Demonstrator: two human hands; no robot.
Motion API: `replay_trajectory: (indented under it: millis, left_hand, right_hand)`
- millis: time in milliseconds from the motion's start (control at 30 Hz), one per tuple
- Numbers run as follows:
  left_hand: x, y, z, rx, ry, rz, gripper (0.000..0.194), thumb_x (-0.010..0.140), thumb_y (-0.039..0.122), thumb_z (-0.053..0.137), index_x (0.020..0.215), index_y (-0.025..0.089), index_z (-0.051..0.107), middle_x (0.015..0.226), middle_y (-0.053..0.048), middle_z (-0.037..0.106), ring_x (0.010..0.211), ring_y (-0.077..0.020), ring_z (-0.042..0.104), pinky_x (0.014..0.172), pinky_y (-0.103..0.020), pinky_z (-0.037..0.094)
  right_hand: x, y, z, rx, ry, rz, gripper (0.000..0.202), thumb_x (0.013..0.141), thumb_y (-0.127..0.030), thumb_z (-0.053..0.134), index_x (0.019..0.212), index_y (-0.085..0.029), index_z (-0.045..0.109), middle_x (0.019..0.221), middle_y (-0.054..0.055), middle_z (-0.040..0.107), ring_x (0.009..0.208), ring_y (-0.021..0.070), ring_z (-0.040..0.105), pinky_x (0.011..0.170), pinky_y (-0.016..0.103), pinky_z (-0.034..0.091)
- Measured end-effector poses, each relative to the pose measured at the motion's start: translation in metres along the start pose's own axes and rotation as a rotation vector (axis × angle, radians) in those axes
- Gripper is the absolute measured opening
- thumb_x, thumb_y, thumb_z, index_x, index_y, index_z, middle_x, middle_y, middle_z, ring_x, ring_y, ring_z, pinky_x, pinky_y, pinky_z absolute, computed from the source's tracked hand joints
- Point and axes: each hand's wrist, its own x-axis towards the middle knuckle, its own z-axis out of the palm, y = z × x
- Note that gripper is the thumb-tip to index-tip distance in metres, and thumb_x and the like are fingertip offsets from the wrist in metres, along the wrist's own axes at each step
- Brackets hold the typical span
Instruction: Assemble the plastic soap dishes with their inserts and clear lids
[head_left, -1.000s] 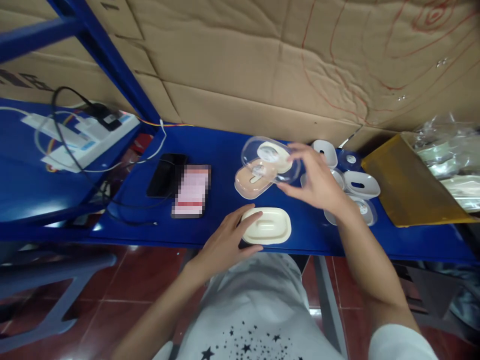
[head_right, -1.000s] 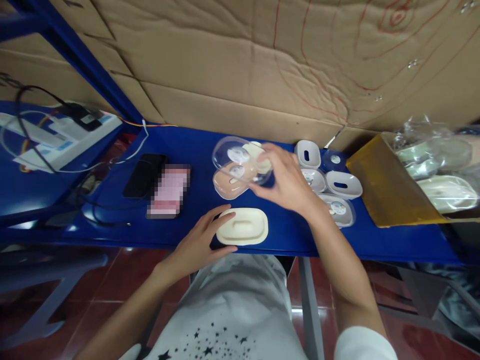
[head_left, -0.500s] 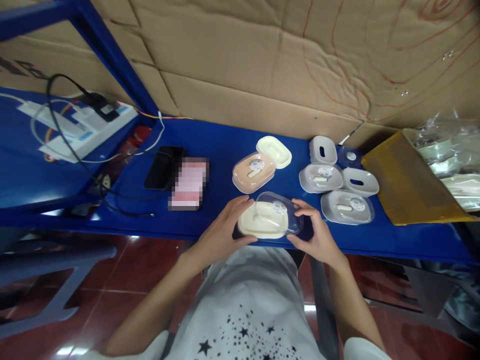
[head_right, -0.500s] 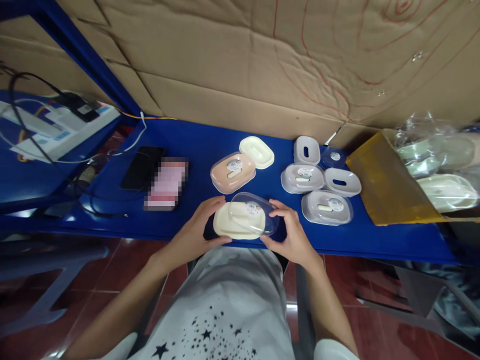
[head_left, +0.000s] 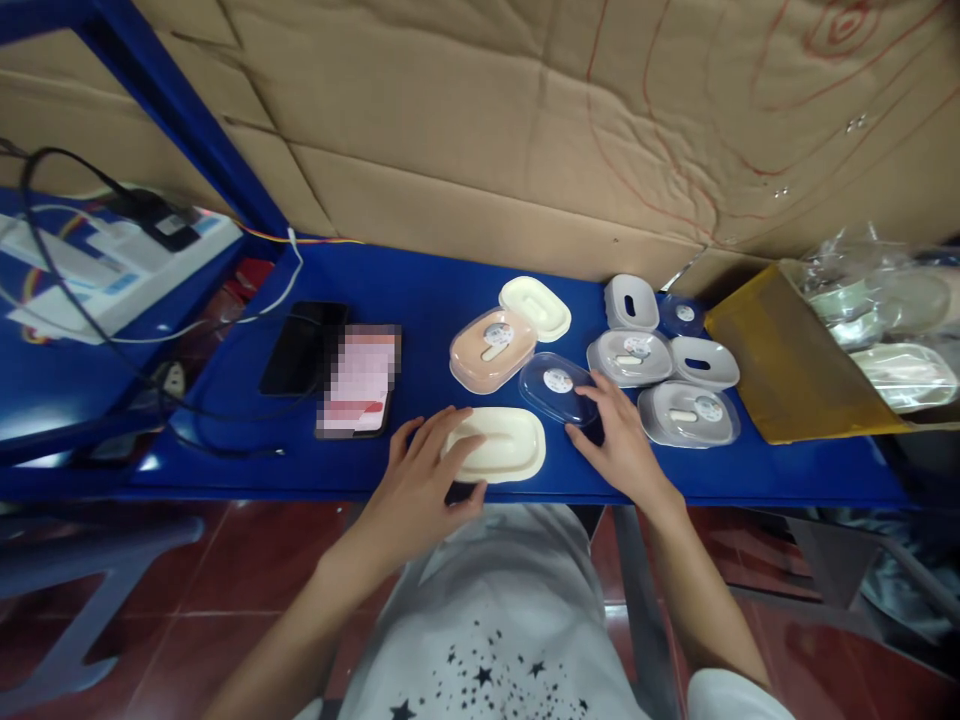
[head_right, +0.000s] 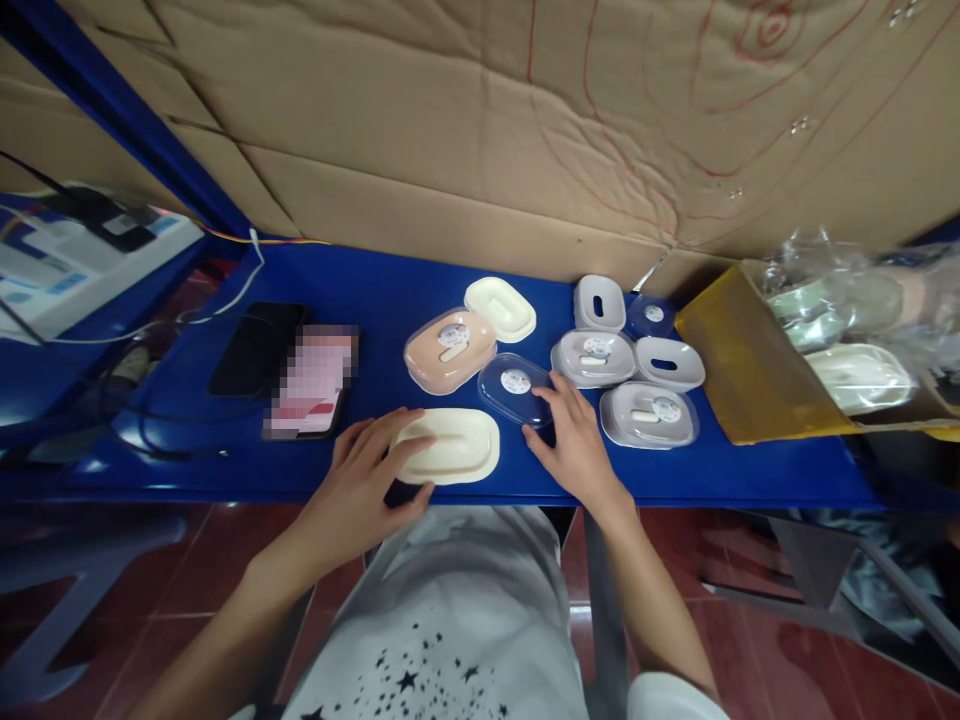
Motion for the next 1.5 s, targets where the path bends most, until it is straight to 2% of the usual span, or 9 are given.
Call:
replay_trajectory:
  millis: [167,333,467,600,733,867,1033,1233,1500]
  left_hand:
    - [-0.004,-0.003,0.001,-0.005,-0.028,0.026,0.038,0.102,0.031,0.067,0.137,0.024,0.058,0.165,-0.019,0.049,0.151,-0.0388,0.050,0.121,-0.063,0.038]
    - [-0.004,-0.005,0.007,-0.005,-0.069,0.022,0.049,0.100,0.039,0.074,0.143,0.025,0.056,0.169,-0.019,0.045,0.149,-0.0398,0.051,0.121,-0.066,0.035]
    - [-0.004,-0.007,0.005,-0.021,-0.069,0.010,0.055,0.097,0.038,0.079,0.145,0.025,0.054,0.168,-0.020,0.045,0.146,-0.0396,0.054,0.119,-0.065,0.036]
    - [-0.005,-0.010,0.003,-0.051,-0.066,0.008,0.059,0.096,0.035,0.082,0.147,0.026,0.052,0.168,-0.019,0.045,0.145,-0.0383,0.054,0.118,-0.064,0.037]
    - [-0.003,-0.011,0.006,-0.096,-0.081,0.017,0.059,0.096,0.032,0.083,0.146,0.026,0.054,0.165,-0.018,0.049,0.144,-0.0371,0.056,0.119,-0.063,0.039]
    - [0.002,-0.007,0.004,-0.200,-0.022,0.042,0.075,0.095,0.039,0.085,0.158,0.028,0.046,0.169,-0.020,0.042,0.151,-0.0402,0.048,0.120,-0.064,0.043]
    - [0.012,-0.008,-0.021,-0.356,0.240,0.160,0.089,0.095,0.038,0.085,0.167,0.038,0.033,0.174,-0.014,0.030,0.161,-0.0335,0.038,0.127,-0.056,0.045]
    - [0.025,-0.016,-0.030,-0.349,0.029,0.257,0.052,0.099,0.030,0.079,0.147,0.034,0.058,0.168,-0.010,0.045,0.152,-0.0302,0.051,0.123,-0.051,0.051]
    - [0.008,-0.019,-0.014,-0.370,0.034,0.158,0.039,0.097,0.029,0.082,0.133,0.033,0.066,0.165,-0.008,0.046,0.147,-0.0305,0.055,0.119,-0.050,0.056]
  right_hand:
    - [0.034,-0.001,-0.030,-0.104,0.007,-0.094,0.042,0.110,-0.045,0.056,0.147,-0.027,0.061,0.169,0.012,0.049,0.157,0.0358,0.045,0.127,0.062,0.041]
    - [0.115,0.048,-0.072,-0.267,0.047,0.133,0.037,0.110,-0.048,0.054,0.129,-0.019,0.070,0.146,0.019,0.067,0.138,0.0389,0.061,0.118,0.066,0.040]
    - [0.179,0.095,-0.068,-0.256,-0.080,0.294,0.050,0.096,-0.063,0.071,0.083,-0.014,0.068,0.097,0.016,0.075,0.103,0.0266,0.071,0.104,0.056,0.049]
    - [0.199,0.110,-0.060,-0.221,-0.117,0.347,0.047,0.087,-0.055,0.082,0.069,-0.018,0.060,0.080,0.004,0.068,0.091,0.0189,0.067,0.095,0.044,0.052]
    - [0.174,0.085,-0.082,-0.162,-0.020,0.271,0.032,0.089,-0.048,0.084,0.084,-0.023,0.065,0.095,0.006,0.072,0.105,0.0245,0.069,0.104,0.049,0.053]
    - [0.118,0.024,-0.102,0.018,0.050,-0.211,0.034,0.090,-0.043,0.087,0.114,-0.029,0.068,0.154,0.009,0.059,0.143,0.0307,0.058,0.124,0.057,0.045]
    - [0.045,-0.045,-0.085,0.067,-0.212,-0.571,0.019,0.098,-0.033,0.078,0.109,-0.025,0.065,0.155,0.010,0.059,0.159,0.0340,0.041,0.127,0.061,0.040]
    - [0.017,-0.051,-0.056,0.135,-0.275,-0.611,0.023,0.099,-0.037,0.077,0.091,-0.024,0.059,0.157,0.012,0.059,0.160,0.0367,0.040,0.124,0.065,0.039]
    - [-0.004,-0.030,-0.029,0.292,-0.161,-0.364,0.023,0.096,-0.040,0.080,0.104,-0.028,0.062,0.164,0.012,0.051,0.152,0.0336,0.052,0.115,0.058,0.057]
